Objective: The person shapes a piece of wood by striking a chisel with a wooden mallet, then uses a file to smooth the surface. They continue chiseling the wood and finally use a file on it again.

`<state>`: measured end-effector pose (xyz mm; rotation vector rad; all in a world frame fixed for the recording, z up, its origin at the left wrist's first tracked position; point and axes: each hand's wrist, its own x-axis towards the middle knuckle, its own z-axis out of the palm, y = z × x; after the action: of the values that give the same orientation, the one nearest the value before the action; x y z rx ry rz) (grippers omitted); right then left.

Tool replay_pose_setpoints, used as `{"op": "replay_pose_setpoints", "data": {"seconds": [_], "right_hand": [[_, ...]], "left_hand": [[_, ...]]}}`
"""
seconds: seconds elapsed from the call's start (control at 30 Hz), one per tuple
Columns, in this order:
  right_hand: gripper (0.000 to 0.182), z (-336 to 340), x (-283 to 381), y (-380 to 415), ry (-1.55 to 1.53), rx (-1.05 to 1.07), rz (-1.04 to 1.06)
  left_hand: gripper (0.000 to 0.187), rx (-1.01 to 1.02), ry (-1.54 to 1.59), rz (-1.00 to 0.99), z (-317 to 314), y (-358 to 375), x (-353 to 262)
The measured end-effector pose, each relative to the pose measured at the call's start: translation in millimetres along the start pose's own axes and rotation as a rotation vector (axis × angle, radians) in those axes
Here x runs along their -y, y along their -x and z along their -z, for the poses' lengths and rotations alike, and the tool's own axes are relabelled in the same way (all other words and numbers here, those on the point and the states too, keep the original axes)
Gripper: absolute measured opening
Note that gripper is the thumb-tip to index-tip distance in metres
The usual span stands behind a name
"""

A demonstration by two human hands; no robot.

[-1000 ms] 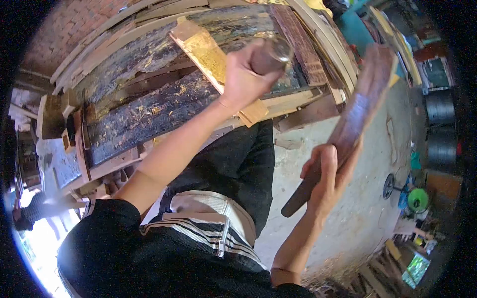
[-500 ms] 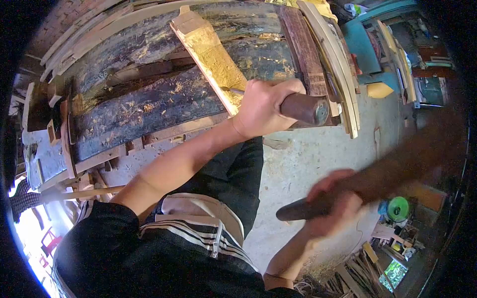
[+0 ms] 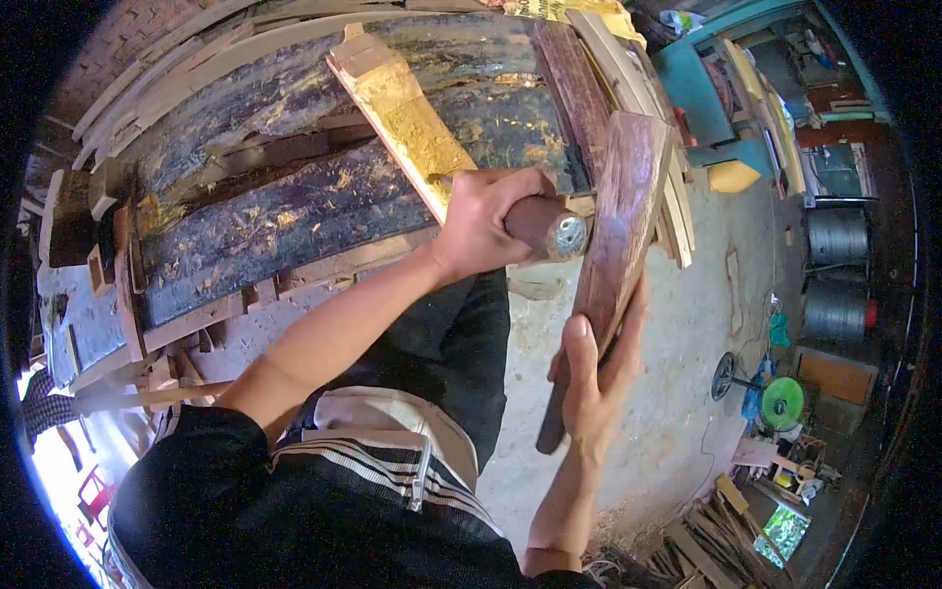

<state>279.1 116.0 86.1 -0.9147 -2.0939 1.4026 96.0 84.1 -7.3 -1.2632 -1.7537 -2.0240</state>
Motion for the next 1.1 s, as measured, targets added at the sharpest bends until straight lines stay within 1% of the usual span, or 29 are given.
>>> {"op": "replay_pose_setpoints", "data": {"seconds": [0.1,0.17,0.2,0.27,0.4,0.47,0.5,0.57,0.6,0.63,0.67,0.7,0.73,0.8,0.83,0.87,0.93,1.0,1.07,1.1], "right_hand": [[0.069,-5,-16,7,-0.071,-0.003,0.011],[0.069,-5,-20,13,-0.083,-0.022,0.019],[0.068,-4,-20,17,-0.088,-0.041,0.024],[0.067,-3,-22,23,-0.098,-0.054,0.032],[0.063,-5,-25,23,-0.134,-0.12,0.009],[0.07,-3,-23,23,-0.206,-0.101,-0.04],[0.07,-2,-20,24,-0.2,-0.103,-0.044],[0.06,-2,-13,24,-0.257,-0.145,-0.064],[0.06,2,-15,24,-0.257,-0.141,-0.066],[0.054,10,-17,22,-0.193,-0.233,-0.035],[0.055,19,-19,19,-0.128,-0.323,-0.005],[0.058,21,-7,11,-0.165,-0.311,0.06],[0.056,23,13,13,-0.128,-0.299,0.179],[0.041,30,15,8,-0.491,-0.127,0.305],[0.041,26,16,6,-0.488,-0.133,0.307],[0.047,15,18,2,-0.289,-0.094,0.241],[0.072,-2,21,-3,0.102,-0.012,0.107],[0.062,8,25,-5,-0.004,0.054,0.057],[0.063,0,23,-3,0.0,0.07,0.048],[0.064,-6,22,-2,0.001,0.067,0.055]], "left_hand": [[0.025,0.035,-0.018,-0.04,6,-9,4],[0.027,-0.086,0.06,0.092,10,-26,5],[0.027,-0.082,0.059,0.086,12,-35,5],[0.028,-0.144,0.028,0.103,16,-50,1],[0.026,-0.098,0.039,0.093,11,-39,2],[0.024,-0.076,0.019,0.075,8,-32,5],[0.022,-0.083,0.006,0.062,5,-29,2],[0.021,-0.09,-0.021,0.022,0,-27,0],[0.021,-0.092,-0.023,0.024,0,-27,0],[0.022,-0.039,-0.058,0.057,0,-26,0],[0.023,0.014,-0.092,0.092,1,-25,-1],[0.025,0.06,-0.119,0.131,4,-25,-4],[0.025,0.063,-0.119,0.136,3,-23,-4],[0.027,-0.019,-0.025,0.108,-6,-22,-3],[0.027,-0.016,-0.019,0.107,-7,-21,-2],[0.027,0.02,-0.043,0.098,-5,-19,-2],[0.028,0.056,-0.067,0.082,-2,-18,-4],[0.028,0.011,-0.048,0.095,4,-19,-1],[0.024,-0.013,-0.041,0.12,6,-16,-2],[0.023,-0.035,0.016,0.116,7,-18,-4]]}}
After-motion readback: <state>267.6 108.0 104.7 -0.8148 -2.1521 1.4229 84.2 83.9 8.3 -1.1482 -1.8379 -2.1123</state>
